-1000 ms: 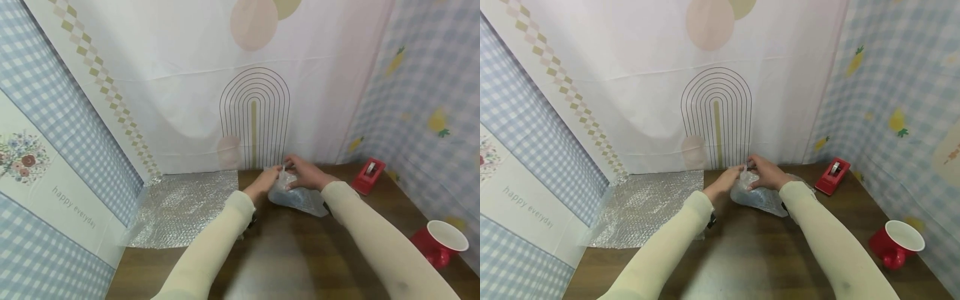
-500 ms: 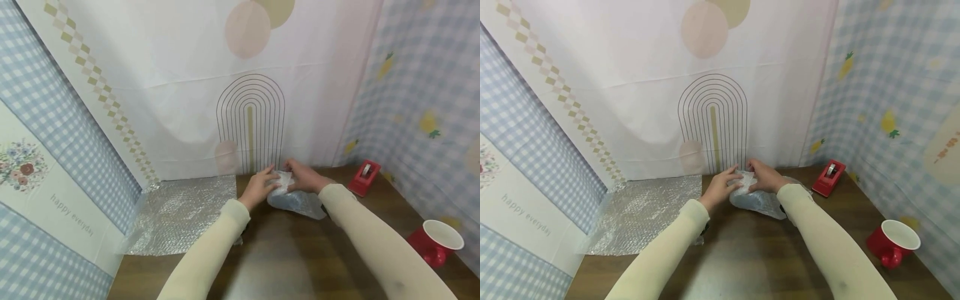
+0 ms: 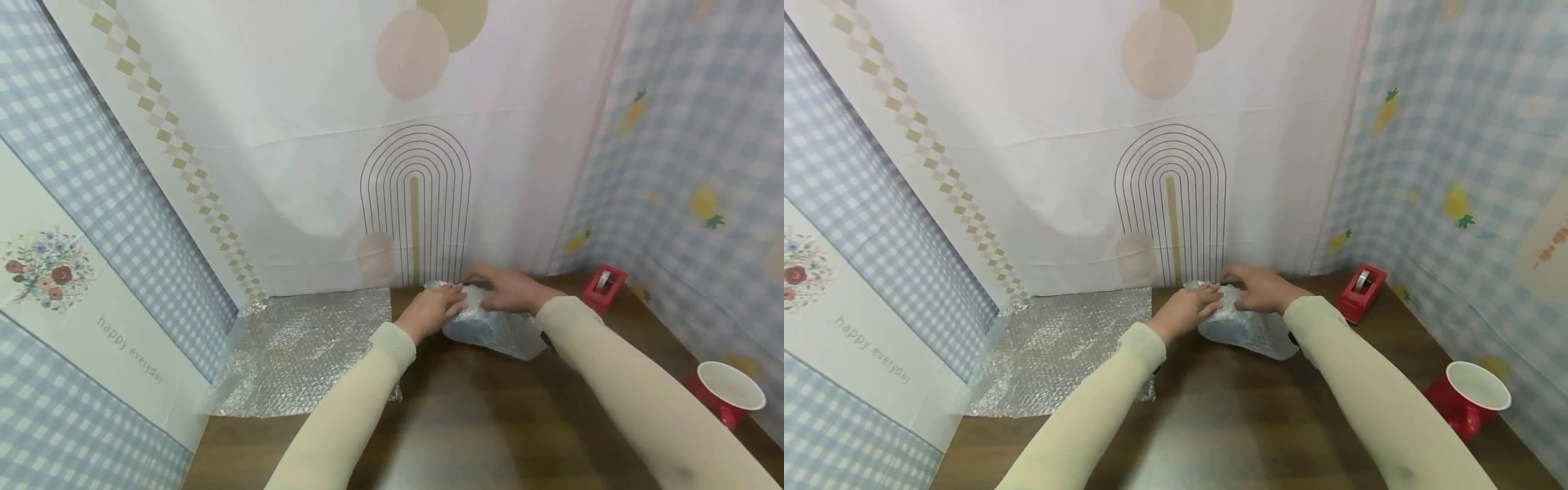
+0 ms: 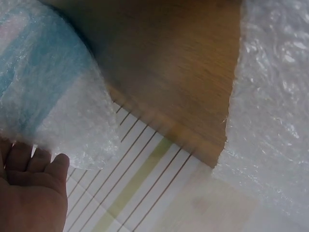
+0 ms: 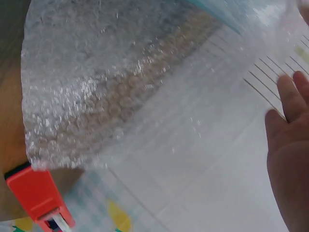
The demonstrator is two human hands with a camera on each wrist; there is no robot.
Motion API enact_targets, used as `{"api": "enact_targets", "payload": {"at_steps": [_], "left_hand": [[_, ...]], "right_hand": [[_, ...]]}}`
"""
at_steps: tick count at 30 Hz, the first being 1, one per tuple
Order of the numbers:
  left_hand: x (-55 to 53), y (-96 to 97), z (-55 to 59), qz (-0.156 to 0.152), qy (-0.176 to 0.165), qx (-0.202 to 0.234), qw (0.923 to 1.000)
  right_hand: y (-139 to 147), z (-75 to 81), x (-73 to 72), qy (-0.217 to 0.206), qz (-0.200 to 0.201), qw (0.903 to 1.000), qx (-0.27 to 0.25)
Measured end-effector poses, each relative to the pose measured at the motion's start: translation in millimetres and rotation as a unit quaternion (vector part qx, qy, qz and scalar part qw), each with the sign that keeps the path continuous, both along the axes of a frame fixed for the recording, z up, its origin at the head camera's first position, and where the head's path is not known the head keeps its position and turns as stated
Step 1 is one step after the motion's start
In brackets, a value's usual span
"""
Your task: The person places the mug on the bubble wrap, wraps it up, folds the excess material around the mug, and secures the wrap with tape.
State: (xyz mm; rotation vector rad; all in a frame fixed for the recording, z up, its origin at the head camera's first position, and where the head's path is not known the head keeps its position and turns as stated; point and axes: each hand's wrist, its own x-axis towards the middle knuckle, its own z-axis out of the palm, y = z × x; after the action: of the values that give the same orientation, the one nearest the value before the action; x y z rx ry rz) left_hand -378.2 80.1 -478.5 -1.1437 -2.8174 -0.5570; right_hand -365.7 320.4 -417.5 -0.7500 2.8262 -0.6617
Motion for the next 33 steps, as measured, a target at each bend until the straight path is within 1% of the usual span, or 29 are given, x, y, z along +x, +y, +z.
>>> {"api": "enact_targets", "payload": {"at_steps": [2,5,8,10,12,16,18,22,24,27,29,31,33], "left_hand": [[-1.1,1.6,1.0,0.011,0.008,-0.001,0.9999],[-4.3,2.8,4.6,0.030,0.021,0.004,0.9993],[-6.8,3.1,7.3,0.043,0.025,0.017,0.9986],[-6.9,3.0,7.3,0.046,0.020,0.027,0.9984],[-5.6,2.9,6.3,0.045,0.012,0.034,0.9984],[0.6,0.8,3.2,0.042,-0.020,0.044,0.9980],[4.3,-0.8,2.7,0.041,-0.034,0.042,0.9977],[10.6,-3.3,4.5,0.038,-0.036,0.023,0.9984],[14.1,-4.1,7.6,0.038,-0.027,0.007,0.9989],[20.2,-4.9,14.5,0.035,-0.005,-0.024,0.9991],[24.5,-4.7,19.4,0.027,0.027,-0.049,0.9981],[26.5,-4.1,21.9,0.008,0.065,-0.056,0.9963],[26.7,-3.0,23.2,-0.008,0.087,-0.060,0.9943]], "right_hand": [[-0.1,8.2,4.7,0.013,-0.004,0.9998,0.015],[-6.7,17.5,9.1,0.053,-0.001,0.9968,0.060],[-14.6,19.2,10.1,0.073,0.000,0.9923,0.100],[-18.4,17.3,10.0,0.075,-0.006,0.9910,0.111],[-20.4,14.0,9.5,0.066,-0.020,0.9920,0.105],[-22.5,7.1,7.6,0.049,-0.042,0.9943,0.085],[-22.3,3.6,6.2,0.037,-0.048,0.9954,0.074],[-15.6,-1.4,3.2,0.020,-0.049,0.9967,0.061],[-10.6,-1.1,2.9,0.009,-0.044,0.9973,0.057],[-5.6,0.8,3.2,-0.006,-0.030,0.9980,0.055],[-4.8,1.2,3.5,-0.010,-0.017,0.9981,0.059],[-5.0,-0.4,3.6,-0.004,-0.006,0.9981,0.061],[-4.7,-3.5,3.4,0.005,0.004,0.9981,0.061]]}}
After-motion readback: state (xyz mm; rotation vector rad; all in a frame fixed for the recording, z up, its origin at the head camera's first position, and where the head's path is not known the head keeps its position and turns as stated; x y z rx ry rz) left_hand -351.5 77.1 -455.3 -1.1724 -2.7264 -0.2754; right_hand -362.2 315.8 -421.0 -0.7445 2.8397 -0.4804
